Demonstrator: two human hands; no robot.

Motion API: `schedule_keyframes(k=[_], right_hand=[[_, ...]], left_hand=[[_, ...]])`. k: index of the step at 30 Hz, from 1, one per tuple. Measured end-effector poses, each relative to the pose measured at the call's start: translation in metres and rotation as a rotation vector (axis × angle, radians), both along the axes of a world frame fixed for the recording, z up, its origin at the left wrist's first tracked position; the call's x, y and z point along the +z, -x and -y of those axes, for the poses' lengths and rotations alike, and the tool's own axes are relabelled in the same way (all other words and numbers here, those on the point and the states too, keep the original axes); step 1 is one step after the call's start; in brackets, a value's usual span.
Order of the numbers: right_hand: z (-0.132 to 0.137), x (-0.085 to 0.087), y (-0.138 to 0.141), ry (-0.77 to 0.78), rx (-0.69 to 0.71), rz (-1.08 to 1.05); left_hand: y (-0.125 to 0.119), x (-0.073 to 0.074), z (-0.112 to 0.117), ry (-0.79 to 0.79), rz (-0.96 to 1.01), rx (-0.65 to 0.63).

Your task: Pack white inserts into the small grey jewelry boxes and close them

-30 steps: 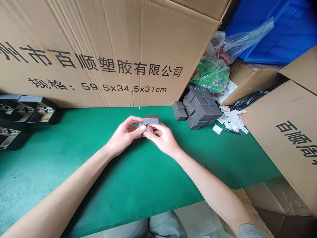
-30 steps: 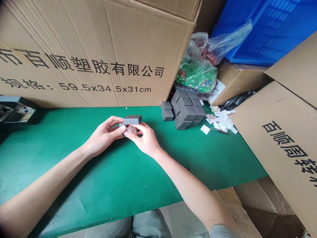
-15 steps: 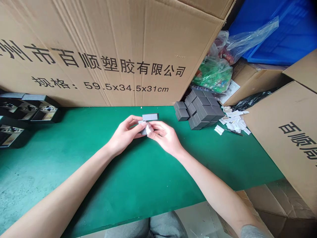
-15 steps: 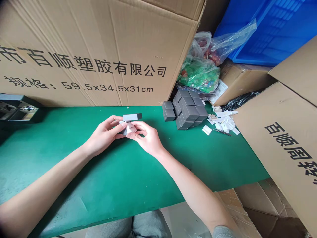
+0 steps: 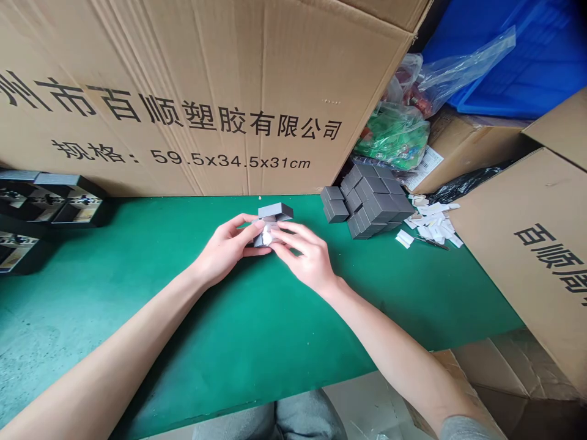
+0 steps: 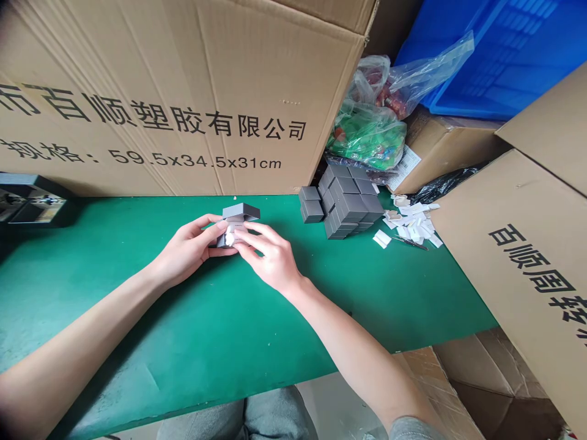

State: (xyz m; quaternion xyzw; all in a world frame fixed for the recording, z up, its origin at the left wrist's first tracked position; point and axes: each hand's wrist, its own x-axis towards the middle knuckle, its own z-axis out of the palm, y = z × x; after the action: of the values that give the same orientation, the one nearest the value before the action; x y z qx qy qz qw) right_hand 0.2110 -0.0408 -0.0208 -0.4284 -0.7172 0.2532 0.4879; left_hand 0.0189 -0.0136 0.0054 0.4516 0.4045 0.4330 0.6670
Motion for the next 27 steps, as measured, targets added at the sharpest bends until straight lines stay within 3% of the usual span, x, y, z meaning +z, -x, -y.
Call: schedule_keyframes(k=[9, 16, 27], right_hand=[[-0.004, 0.0038, 0.0013, -0.25, -0.042, 0.034], [-0.0044, 0.0022, -0.0004, -0.263, -0.035, 0.068], [-0.0037, -0.0003, 0.0005, -0.344, 0.027, 0.165]], left_hand=[[0.0029, -0.0016, 0.001, -0.019, 0.03, -0.065], [0.0021, -0.0007, 0.0019, -0.075, 0.025, -0.124], [0.005, -0.0024, 0.0003, -0.014, 0.034, -0.112]])
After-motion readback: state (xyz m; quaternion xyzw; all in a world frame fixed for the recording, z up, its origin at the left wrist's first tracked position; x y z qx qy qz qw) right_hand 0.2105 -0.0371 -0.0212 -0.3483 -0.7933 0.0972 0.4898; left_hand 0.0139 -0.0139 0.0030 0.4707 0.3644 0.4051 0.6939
